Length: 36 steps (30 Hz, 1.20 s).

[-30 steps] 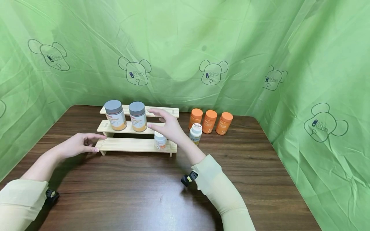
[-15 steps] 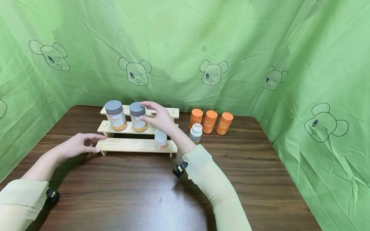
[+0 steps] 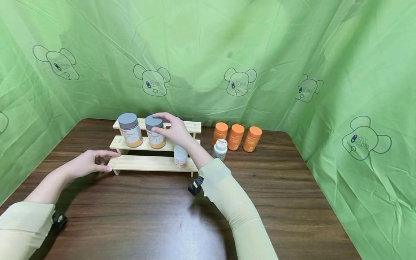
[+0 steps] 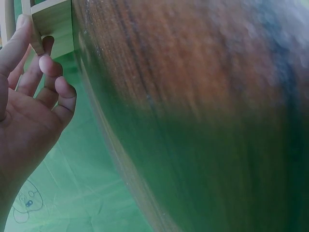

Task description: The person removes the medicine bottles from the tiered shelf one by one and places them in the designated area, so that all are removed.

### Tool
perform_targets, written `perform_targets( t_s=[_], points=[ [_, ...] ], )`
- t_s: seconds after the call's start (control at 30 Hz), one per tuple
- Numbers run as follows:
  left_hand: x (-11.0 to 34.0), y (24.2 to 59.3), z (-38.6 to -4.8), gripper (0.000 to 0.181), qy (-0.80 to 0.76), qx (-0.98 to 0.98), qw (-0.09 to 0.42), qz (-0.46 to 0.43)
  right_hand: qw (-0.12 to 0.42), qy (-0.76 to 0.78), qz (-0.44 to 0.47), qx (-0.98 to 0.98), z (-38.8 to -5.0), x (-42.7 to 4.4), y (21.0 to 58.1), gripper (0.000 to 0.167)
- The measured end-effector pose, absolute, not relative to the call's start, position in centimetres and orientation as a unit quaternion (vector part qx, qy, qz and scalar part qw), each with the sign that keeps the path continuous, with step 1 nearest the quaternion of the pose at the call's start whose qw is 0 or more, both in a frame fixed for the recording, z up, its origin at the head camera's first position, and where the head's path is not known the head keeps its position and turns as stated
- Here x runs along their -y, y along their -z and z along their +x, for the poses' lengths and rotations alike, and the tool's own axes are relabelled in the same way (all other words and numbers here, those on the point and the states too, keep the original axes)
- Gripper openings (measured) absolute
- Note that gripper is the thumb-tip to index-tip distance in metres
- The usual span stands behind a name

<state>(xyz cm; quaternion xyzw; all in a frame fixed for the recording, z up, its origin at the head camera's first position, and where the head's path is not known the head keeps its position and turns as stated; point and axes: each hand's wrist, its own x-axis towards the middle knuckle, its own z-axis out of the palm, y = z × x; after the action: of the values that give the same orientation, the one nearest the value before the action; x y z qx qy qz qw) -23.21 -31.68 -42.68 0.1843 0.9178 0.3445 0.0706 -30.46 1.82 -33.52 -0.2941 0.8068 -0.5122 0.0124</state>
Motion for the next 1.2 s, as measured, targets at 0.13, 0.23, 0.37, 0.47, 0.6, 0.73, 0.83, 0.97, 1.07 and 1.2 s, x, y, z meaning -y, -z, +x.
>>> perform_targets(
  t_s=[0.13, 0.23, 0.37, 0.47, 0.6, 0.73, 0.83, 0.97, 1.07, 1.2],
  points=[
    [31.7, 42.8, -23.3, 0.053, -0.345, -0.917, 0.072, 0.187, 0.014, 0.512, -0.292, -0.808, -30.5, -1.8, 33.6, 0.043],
    [31.7, 42.8, -23.3, 0.054, -0.345, -0.917, 0.073, 0.186, 0.011, 0.512, -0.291, -0.808, -30.5, -1.8, 33.6, 0.042],
    [31.7, 42.7, -23.3, 0.054, -0.344, -0.917, 0.073, 0.186, 0.009, 0.51, -0.294, -0.808, -30.3, -1.7, 33.6, 0.041],
    [31.8, 42.7, -23.3, 0.054, -0.344, -0.918, 0.074, 0.186, 0.004, 0.507, -0.298, -0.809, -30.3, -1.7, 33.5, 0.041],
    [31.8, 42.8, -23.4, 0.053, -0.341, -0.919, 0.074, 0.186, -0.004, 0.512, -0.299, -0.806, -30.3, -1.9, 33.3, 0.041],
    [31.7, 42.7, -23.3, 0.053, -0.342, -0.918, 0.073, 0.187, -0.003, 0.512, -0.295, -0.807, -28.5, -2.3, 31.0, 0.041],
    [31.7, 42.7, -23.2, 0.053, -0.344, -0.918, 0.074, 0.185, 0.0, 0.513, -0.29, -0.808, -27.1, -2.6, 29.3, 0.04],
    [31.6, 42.7, -23.1, 0.053, -0.347, -0.917, 0.077, 0.181, 0.003, 0.522, -0.285, -0.804, -27.1, -3.1, 28.7, 0.041],
    [31.6, 42.8, -23.2, 0.053, -0.347, -0.917, 0.076, 0.182, 0.004, 0.524, -0.285, -0.802, -27.3, -3.5, 28.5, 0.041],
    [31.7, 42.8, -23.3, 0.053, -0.342, -0.919, 0.07, 0.185, 0.007, 0.533, -0.29, -0.795, -28.2, -4.3, 28.8, 0.041]
  ],
)
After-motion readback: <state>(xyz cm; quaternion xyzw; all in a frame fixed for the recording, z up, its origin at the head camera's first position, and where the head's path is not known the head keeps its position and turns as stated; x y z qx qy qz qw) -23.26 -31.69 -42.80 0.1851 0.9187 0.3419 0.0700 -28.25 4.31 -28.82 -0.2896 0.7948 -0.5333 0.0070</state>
